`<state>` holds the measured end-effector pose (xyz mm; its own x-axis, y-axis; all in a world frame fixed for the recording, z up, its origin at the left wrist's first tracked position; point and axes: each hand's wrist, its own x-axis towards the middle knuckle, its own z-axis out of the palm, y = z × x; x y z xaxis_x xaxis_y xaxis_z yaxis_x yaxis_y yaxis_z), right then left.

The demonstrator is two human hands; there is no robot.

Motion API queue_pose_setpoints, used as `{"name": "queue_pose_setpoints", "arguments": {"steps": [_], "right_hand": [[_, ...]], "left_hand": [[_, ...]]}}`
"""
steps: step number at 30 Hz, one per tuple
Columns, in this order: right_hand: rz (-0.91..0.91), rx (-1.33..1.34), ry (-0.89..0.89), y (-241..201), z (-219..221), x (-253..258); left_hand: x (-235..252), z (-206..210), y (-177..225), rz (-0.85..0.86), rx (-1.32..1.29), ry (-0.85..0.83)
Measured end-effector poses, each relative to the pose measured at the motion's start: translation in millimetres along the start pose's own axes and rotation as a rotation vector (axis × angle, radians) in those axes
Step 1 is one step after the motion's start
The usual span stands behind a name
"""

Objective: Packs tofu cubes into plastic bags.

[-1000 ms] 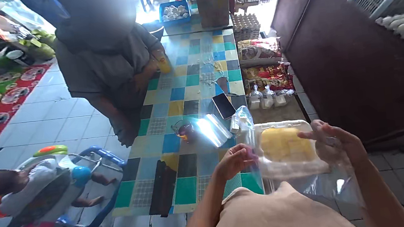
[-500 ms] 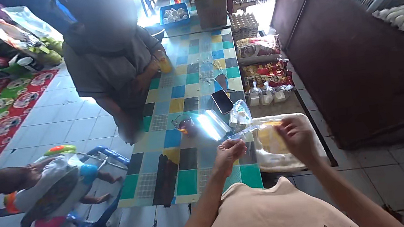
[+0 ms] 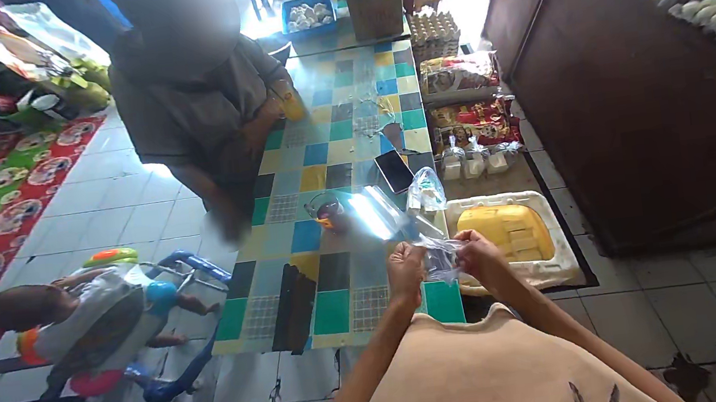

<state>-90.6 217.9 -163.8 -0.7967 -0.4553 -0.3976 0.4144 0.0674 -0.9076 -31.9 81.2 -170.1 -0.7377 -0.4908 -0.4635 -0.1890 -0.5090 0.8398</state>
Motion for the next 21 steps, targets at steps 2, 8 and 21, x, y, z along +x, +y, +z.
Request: {"name": "queue_pose_setpoints", "arguments": {"steps": [2, 8, 21], "right_hand": [[-0.154, -0.463, -0.032, 7.5, -1.3, 2.9], [0.253, 0.251, 0.115, -12.4, -14.0, 11.6], [0.274, 0.194, -0.139, -7.4, -25.3, 5.6]], "left_hand": [[0.4, 4.4, 2.6, 0.072, 0.023, 0.007], [5.0, -29.2, 3.7, 0.155, 0.701, -0.530], [15.4, -34.3, 3.3, -0.136, 0.086, -0.550]]}}
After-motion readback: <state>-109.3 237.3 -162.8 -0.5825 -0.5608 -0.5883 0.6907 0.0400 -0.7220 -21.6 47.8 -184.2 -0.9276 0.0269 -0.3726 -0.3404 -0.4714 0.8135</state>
